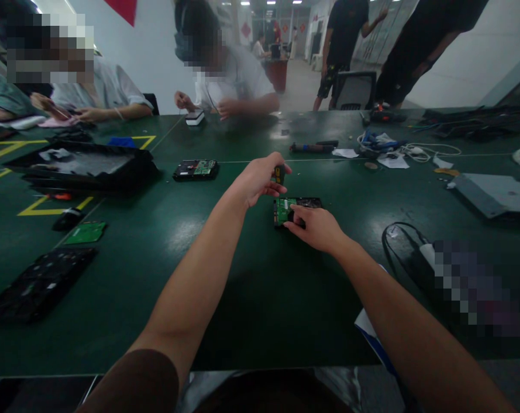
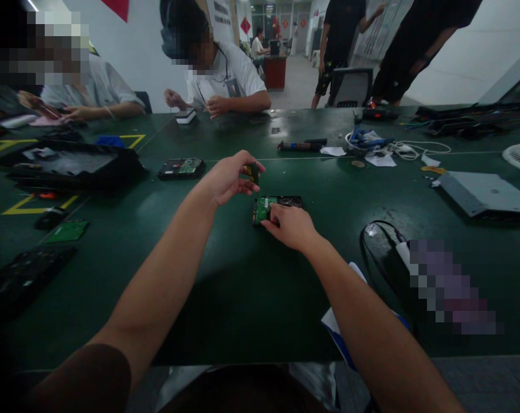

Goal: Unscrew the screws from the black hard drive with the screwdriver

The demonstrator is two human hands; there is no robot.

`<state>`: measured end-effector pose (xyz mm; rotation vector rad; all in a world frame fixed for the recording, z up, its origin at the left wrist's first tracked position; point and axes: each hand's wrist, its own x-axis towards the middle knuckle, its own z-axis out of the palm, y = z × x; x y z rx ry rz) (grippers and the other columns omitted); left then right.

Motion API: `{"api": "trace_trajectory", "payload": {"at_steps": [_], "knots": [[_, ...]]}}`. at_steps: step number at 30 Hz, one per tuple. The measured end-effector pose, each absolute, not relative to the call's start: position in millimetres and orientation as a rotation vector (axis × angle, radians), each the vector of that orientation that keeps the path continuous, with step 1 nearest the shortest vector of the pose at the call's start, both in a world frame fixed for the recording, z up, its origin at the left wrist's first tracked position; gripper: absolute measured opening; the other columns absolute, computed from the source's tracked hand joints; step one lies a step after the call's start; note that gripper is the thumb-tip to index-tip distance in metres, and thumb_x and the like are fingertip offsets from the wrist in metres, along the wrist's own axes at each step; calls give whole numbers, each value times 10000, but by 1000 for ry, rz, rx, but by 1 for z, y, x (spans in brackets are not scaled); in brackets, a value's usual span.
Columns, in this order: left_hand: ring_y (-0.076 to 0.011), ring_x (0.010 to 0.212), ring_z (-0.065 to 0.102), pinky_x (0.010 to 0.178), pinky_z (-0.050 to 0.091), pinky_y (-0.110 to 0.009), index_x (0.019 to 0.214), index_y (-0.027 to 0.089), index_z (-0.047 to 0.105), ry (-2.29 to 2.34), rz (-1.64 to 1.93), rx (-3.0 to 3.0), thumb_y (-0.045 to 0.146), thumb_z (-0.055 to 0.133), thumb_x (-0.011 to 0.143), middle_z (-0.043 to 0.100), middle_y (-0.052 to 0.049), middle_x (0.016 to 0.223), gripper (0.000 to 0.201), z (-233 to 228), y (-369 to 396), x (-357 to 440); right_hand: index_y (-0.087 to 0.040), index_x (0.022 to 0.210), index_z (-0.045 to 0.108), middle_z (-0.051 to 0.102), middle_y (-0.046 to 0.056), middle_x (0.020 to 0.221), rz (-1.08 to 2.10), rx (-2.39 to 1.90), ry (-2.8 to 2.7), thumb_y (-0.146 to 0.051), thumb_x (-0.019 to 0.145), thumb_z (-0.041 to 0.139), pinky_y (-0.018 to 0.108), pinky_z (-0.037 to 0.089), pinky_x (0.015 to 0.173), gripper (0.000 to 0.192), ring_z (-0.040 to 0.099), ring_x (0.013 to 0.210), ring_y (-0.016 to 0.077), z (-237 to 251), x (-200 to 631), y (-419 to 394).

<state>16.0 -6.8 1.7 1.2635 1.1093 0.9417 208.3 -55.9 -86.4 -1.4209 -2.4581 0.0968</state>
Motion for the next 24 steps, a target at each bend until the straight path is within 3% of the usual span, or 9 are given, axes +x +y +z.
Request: {"api": "trace_trajectory", "payload": {"at_steps": [5, 8, 11, 24], "knots": [[-161, 590, 634, 506, 458, -256, 934, 159, 667, 1051, 906, 1255, 440, 527, 817, 667, -94, 818, 335, -1, -6, 16, -219, 883, 641, 711, 28, 838, 71, -1421, -2466, -466, 964, 560, 309, 359, 594, 272, 606, 690, 169, -85, 208, -57], [-157, 583, 633, 503, 458, -256, 942, 160, 655, 1042, 903, 1232, 428, 527, 817, 679, -97, 836, 323, -1, -6, 16, -202, 731, 651, 737, 62, 1139, 21, -1380, -2520, -467, 982, 529, 324, 422, 624, 384, 658, 778, 188, -84, 209, -57], [-162, 582, 641, 507, 469, -262, 972, 165, 626, 1043, 919, 1204, 414, 545, 812, 684, -93, 825, 308, -1, -6, 16, -194, 649, 668, 632, 50, 1401, -29, -1350, -2578, -472, 993, 500, 355, 489, 673, 473, 694, 879, 223, -83, 208, -58], [-153, 574, 647, 488, 447, -245, 954, 187, 603, 1119, 922, 1244, 430, 563, 804, 642, -58, 776, 290, 2, -7, 17, -211, 730, 740, 584, 28, 1464, -85, -1387, -2653, -504, 988, 487, 386, 543, 682, 465, 716, 914, 254, -80, 207, -59]]}}
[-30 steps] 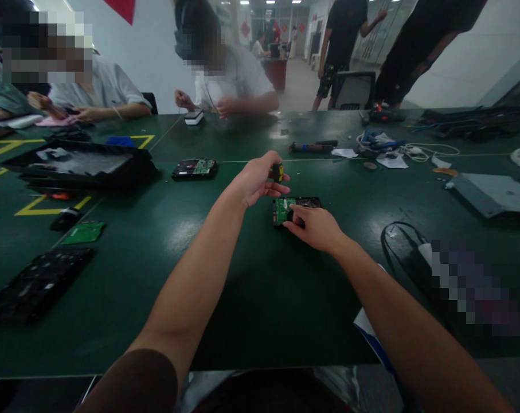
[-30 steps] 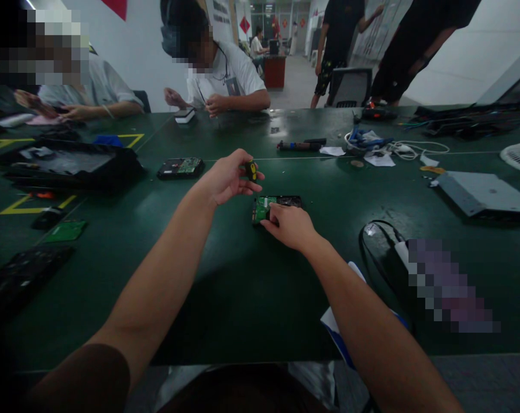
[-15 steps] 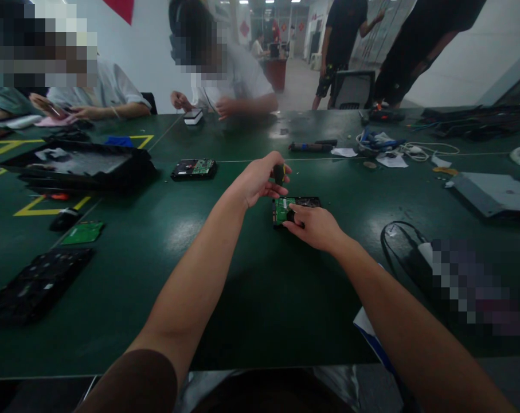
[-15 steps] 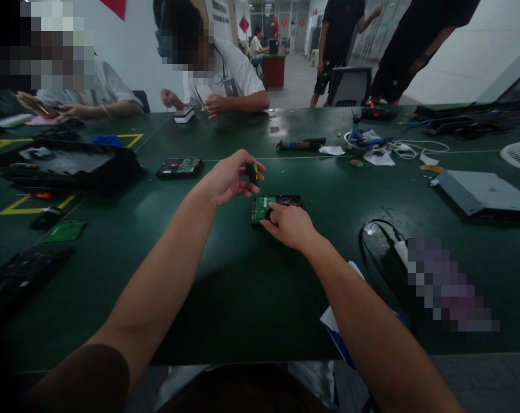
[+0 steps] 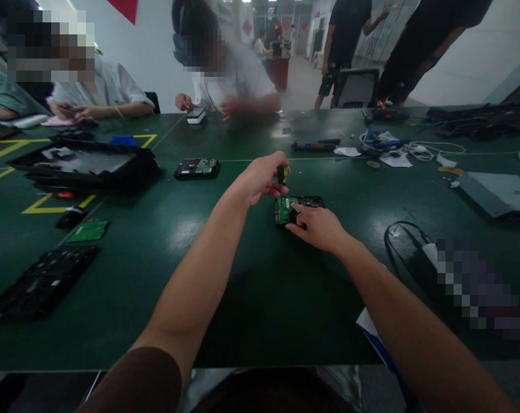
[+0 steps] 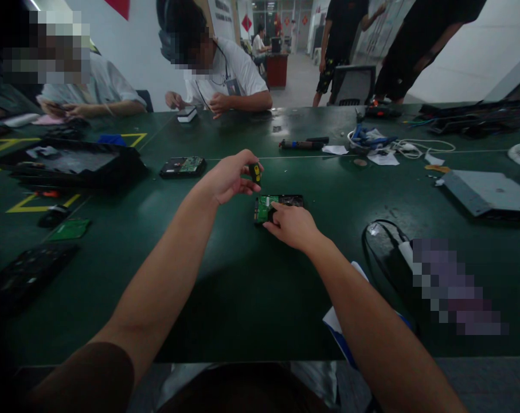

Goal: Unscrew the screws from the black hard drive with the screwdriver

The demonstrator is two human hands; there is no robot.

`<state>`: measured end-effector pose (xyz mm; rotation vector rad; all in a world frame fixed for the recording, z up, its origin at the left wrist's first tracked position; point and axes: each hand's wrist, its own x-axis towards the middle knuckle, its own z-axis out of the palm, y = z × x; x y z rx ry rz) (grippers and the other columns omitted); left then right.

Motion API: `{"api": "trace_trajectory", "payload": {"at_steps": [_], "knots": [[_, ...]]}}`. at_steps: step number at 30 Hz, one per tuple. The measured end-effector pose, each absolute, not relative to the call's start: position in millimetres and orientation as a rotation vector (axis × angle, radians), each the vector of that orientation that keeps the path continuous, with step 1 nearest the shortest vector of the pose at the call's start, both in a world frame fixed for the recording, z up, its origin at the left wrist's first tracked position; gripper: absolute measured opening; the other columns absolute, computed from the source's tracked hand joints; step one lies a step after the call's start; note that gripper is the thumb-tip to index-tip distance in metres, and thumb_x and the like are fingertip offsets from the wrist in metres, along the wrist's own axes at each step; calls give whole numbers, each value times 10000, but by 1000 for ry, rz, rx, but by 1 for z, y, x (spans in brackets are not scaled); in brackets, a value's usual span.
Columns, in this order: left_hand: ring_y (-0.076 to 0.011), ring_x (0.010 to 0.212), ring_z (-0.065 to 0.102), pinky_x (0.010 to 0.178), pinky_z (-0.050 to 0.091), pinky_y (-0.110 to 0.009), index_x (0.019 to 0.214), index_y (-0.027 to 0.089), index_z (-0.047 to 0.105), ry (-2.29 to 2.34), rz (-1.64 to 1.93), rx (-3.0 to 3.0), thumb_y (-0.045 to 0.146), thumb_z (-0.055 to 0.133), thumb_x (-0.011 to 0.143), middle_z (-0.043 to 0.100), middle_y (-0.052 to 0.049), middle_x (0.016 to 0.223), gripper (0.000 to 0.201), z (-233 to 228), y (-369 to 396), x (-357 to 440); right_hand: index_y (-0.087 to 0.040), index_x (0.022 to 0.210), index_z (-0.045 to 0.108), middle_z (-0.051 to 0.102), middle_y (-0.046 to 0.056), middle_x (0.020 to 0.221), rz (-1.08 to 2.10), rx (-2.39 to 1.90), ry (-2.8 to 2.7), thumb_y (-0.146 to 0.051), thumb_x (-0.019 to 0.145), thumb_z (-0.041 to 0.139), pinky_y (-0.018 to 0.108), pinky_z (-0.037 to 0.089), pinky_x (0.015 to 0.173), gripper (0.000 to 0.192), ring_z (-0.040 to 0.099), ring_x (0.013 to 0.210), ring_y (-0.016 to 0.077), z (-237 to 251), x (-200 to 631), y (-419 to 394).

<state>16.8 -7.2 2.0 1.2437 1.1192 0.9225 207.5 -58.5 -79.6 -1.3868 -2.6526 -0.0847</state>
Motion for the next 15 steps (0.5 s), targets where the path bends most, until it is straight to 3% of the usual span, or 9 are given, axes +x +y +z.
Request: {"api": "trace_trajectory", "payload": {"at_steps": [6, 15], "knots": [[-156, 563, 635, 469, 403, -256, 906, 172, 660, 1163, 980, 1362, 415, 570, 791, 648, -69, 750, 283, 3, -7, 14, -213, 708, 731, 588, 20, 1459, -69, -1415, -2637, -493, 981, 495, 385, 528, 655, 457, 710, 893, 251, -80, 206, -59], [-167, 632, 664, 542, 455, -253, 1024, 183, 580, 1138, 967, 1303, 428, 555, 821, 699, -86, 810, 319, 2, -8, 19, -212, 691, 727, 600, 42, 1444, -27, -1401, -2605, -475, 970, 514, 407, 521, 660, 439, 703, 890, 263, -82, 207, -58]]}}
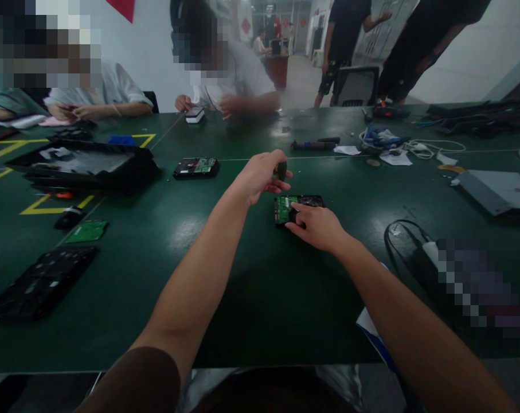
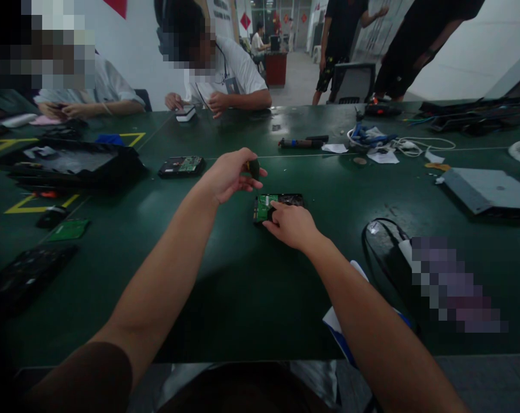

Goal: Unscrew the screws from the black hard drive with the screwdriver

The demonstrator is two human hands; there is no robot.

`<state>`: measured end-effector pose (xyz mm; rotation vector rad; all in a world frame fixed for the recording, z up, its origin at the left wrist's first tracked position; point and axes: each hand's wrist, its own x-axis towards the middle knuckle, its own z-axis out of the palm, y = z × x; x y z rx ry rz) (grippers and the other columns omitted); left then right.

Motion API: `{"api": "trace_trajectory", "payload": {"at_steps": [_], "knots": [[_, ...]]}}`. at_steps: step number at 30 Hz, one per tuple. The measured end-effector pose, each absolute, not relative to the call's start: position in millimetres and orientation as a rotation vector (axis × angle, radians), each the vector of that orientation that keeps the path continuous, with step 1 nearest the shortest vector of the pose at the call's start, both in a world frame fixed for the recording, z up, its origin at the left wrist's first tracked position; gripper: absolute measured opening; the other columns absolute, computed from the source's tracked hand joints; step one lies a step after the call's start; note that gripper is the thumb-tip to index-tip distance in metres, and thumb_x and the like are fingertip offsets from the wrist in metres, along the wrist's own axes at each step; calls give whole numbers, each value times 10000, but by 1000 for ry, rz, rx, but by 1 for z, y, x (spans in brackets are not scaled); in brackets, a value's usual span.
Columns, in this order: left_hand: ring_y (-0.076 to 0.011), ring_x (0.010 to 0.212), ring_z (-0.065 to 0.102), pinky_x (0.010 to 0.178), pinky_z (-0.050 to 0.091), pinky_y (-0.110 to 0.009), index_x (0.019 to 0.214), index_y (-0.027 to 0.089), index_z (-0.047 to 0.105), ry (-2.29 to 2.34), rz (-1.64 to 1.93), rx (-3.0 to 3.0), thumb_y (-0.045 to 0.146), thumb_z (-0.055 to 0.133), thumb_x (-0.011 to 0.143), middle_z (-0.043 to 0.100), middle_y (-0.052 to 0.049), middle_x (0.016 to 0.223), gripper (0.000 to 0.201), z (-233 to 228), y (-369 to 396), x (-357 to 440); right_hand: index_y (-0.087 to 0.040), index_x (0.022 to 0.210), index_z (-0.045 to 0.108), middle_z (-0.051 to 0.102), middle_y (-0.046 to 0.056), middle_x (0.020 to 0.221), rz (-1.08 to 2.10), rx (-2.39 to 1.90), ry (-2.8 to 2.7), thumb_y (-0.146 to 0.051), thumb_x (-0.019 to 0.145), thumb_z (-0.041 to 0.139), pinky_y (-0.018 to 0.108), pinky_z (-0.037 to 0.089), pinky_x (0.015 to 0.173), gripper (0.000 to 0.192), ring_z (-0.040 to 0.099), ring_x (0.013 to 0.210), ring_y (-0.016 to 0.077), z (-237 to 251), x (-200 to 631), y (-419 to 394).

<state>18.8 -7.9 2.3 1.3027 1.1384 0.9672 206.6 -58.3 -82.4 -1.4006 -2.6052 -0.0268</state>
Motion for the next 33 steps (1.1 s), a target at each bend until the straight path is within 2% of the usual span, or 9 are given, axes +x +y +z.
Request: {"api": "trace_trajectory", "payload": {"at_steps": [6, 11, 19, 33], "knots": [[-135, 559, 587, 484, 390, -255, 936, 177, 662, 1167, 999, 1390, 405, 521, 823, 667, -77, 788, 291, 0, -5, 17, -207, 707, 732, 586, 37, 1460, -52, -1394, -2621, -482, 978, 499, 397, 519, 655, 450, 704, 880, 255, -84, 207, -58], [-131, 513, 575, 478, 394, -264, 983, 173, 639, 1114, 954, 1323, 422, 526, 824, 691, -86, 803, 316, 1, -7, 18, -210, 702, 729, 601, 37, 1443, -46, -1388, -2613, -480, 973, 517, 394, 517, 666, 437, 702, 903, 258, -83, 207, -58], [-167, 611, 659, 511, 454, -247, 940, 174, 631, 1076, 910, 1265, 424, 532, 806, 688, -84, 799, 300, 4, -9, 17, -211, 693, 713, 587, 24, 1459, -63, -1398, -2612, -480, 978, 515, 386, 509, 659, 439, 704, 904, 253, -82, 207, -59], [-162, 600, 638, 496, 449, -248, 946, 177, 656, 1108, 917, 1289, 434, 515, 809, 650, -82, 791, 323, 3, -8, 16, -203, 660, 671, 585, -10, 1461, -24, -1374, -2605, -461, 977, 518, 384, 497, 635, 436, 701, 863, 228, -82, 207, -58]]}}
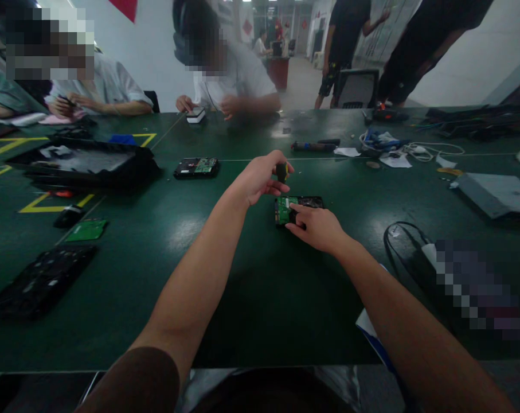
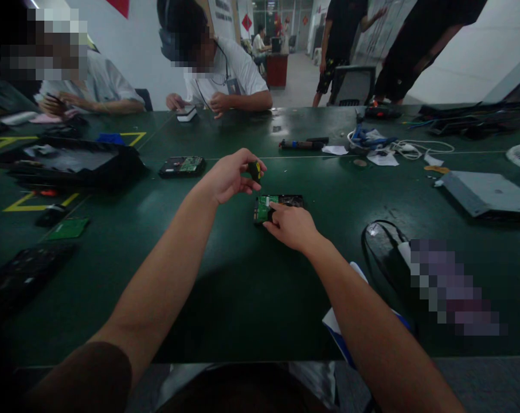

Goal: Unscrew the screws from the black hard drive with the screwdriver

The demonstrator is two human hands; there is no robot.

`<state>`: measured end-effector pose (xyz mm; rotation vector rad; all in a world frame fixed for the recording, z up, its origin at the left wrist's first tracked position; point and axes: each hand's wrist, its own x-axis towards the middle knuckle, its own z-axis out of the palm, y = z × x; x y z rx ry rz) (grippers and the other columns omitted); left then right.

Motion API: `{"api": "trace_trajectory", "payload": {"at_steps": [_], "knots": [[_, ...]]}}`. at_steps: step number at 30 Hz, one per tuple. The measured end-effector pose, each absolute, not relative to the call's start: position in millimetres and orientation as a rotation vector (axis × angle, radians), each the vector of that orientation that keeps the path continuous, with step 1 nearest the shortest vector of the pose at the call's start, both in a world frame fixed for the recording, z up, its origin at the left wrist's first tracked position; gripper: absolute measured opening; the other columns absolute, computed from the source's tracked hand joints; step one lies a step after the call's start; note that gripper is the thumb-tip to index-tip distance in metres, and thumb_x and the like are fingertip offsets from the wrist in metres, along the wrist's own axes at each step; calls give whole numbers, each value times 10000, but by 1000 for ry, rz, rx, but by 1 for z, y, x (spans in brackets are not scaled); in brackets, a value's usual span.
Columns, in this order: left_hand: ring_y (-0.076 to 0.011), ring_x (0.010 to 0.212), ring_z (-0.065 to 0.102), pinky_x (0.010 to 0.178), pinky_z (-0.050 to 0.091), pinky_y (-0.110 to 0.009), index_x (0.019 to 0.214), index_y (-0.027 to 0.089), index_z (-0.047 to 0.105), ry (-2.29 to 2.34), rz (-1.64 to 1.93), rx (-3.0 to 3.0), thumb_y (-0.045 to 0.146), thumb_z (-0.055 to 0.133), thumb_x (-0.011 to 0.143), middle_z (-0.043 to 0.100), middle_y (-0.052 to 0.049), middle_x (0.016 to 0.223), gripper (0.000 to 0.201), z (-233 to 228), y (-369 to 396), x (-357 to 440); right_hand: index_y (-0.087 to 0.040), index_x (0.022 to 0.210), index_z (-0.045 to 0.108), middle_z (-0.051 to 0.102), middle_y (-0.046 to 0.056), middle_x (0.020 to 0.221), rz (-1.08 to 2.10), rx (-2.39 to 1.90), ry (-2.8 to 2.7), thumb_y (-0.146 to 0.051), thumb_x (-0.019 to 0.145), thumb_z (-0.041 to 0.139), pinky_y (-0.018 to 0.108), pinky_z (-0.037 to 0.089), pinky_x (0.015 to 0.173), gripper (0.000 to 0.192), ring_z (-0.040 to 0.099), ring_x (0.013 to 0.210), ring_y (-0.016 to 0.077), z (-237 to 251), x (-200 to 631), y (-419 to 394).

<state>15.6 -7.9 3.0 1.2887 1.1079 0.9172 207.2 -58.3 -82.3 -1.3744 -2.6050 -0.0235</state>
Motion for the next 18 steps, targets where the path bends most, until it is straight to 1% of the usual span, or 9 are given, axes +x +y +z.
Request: {"api": "trace_trajectory", "payload": {"at_steps": [8, 13, 18], "knots": [[-158, 600, 639, 512, 458, -252, 943, 172, 660, 1099, 911, 1278, 431, 516, 809, 655, -84, 796, 325, 2, -7, 15, -209, 672, 694, 570, -4, 1477, -25, -1383, -2602, -463, 975, 516, 392, 507, 646, 434, 699, 880, 237, -81, 206, -59], [-150, 581, 634, 494, 455, -243, 917, 168, 665, 1075, 923, 1275, 419, 525, 808, 661, -82, 804, 307, 1, -6, 15, -205, 664, 681, 532, -21, 1512, -33, -1388, -2614, -470, 978, 508, 380, 502, 628, 446, 696, 846, 223, -81, 206, -60], [-147, 574, 631, 495, 458, -239, 917, 177, 660, 1108, 910, 1277, 431, 511, 818, 659, -74, 792, 311, 3, -8, 16, -206, 680, 682, 535, 24, 1510, -32, -1391, -2599, -468, 971, 523, 394, 521, 672, 423, 699, 908, 249, -82, 206, -60]]}}
